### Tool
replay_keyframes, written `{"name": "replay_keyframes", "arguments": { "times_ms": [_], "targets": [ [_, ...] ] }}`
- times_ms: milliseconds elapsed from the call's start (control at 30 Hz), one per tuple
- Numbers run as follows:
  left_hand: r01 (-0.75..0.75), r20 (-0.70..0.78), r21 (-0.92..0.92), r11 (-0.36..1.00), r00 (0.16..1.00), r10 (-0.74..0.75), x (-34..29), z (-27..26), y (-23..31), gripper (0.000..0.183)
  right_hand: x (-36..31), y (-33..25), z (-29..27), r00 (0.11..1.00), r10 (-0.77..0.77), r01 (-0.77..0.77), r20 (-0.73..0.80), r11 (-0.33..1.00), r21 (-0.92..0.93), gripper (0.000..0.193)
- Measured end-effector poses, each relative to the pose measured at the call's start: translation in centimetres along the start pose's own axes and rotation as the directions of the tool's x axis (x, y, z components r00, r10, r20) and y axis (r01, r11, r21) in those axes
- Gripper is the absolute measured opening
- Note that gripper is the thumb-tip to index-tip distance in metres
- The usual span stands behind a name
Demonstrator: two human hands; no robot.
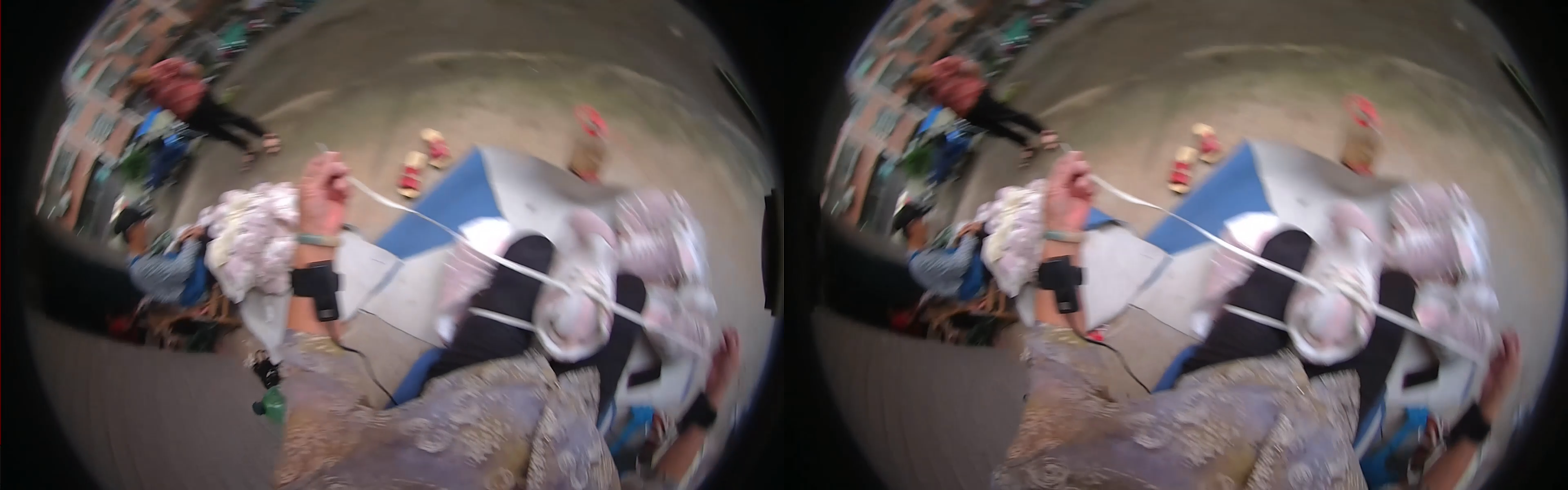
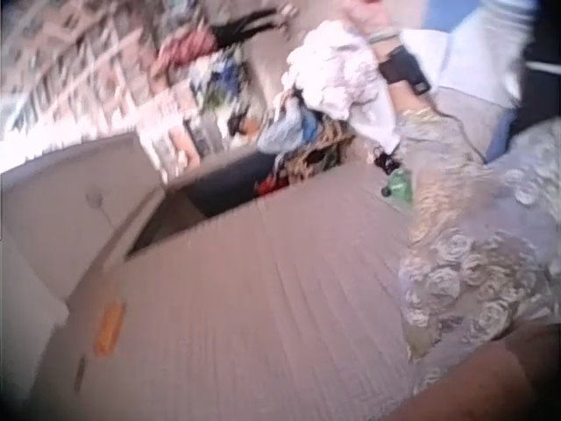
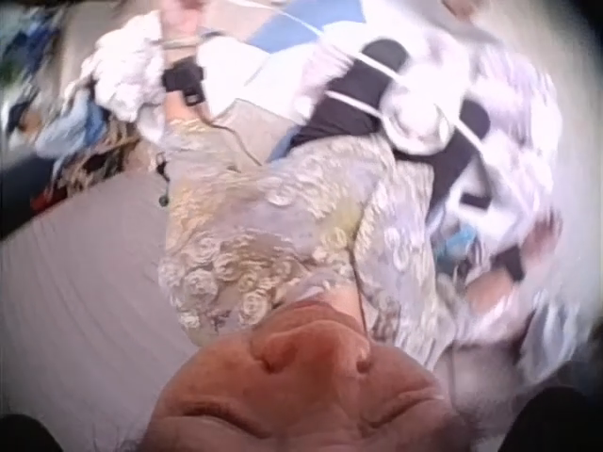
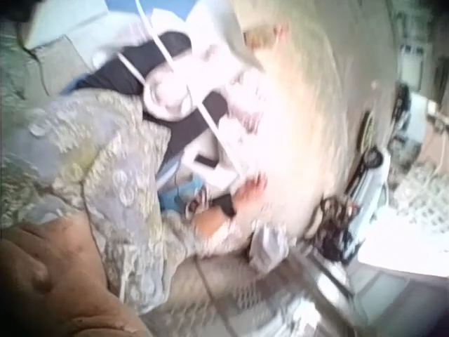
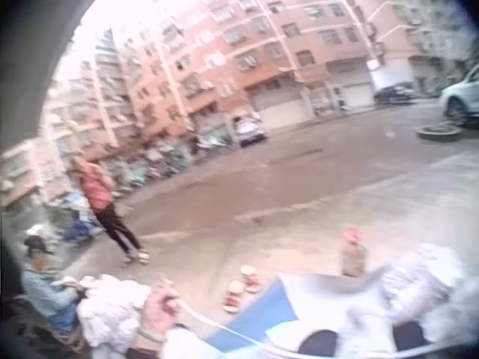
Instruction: The recorder is lacing a white and pink sneaker while seated outdoors, likely as part of a manufacturing or assembly process.
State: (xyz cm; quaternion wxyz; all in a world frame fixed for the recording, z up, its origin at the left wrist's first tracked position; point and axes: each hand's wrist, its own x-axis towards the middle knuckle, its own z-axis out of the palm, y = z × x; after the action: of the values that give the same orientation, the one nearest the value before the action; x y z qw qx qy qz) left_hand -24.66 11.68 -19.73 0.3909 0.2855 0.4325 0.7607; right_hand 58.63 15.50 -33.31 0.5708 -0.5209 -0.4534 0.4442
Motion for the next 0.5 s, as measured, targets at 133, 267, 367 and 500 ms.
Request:
{"name": "replay_keyframes", "arguments": {
  "times_ms": [133,267,367,500],
  "targets": [
    [0.178,0.168,0.430,0.885,0.947,-0.272,-3.1,4.8,-4.3,0.015,-1.4,-2.2,15.8,0.969,0.185,-0.197,-0.162,0.978,-0.065,0.030],
    [-0.098,0.455,0.653,0.751,0.843,-0.286,-6.4,10.5,-11.2,0.010,-4.3,-4.2,23.7,0.994,0.063,-0.053,0.091,0.993,-0.106,0.019],
    [-0.547,0.754,0.560,0.623,0.647,-0.111,-10.2,14.8,-14.2,0.008,-7.1,-5.8,28.8,0.927,-0.101,0.216,0.362,0.931,-0.294,0.011],
    [-0.756,0.877,0.445,0.481,0.476,-0.064,-13.5,17.3,-16.3,0.008,-9.9,-5.4,32.5,0.775,-0.277,0.531,0.568,0.774,-0.346,0.016]
  ]
}}
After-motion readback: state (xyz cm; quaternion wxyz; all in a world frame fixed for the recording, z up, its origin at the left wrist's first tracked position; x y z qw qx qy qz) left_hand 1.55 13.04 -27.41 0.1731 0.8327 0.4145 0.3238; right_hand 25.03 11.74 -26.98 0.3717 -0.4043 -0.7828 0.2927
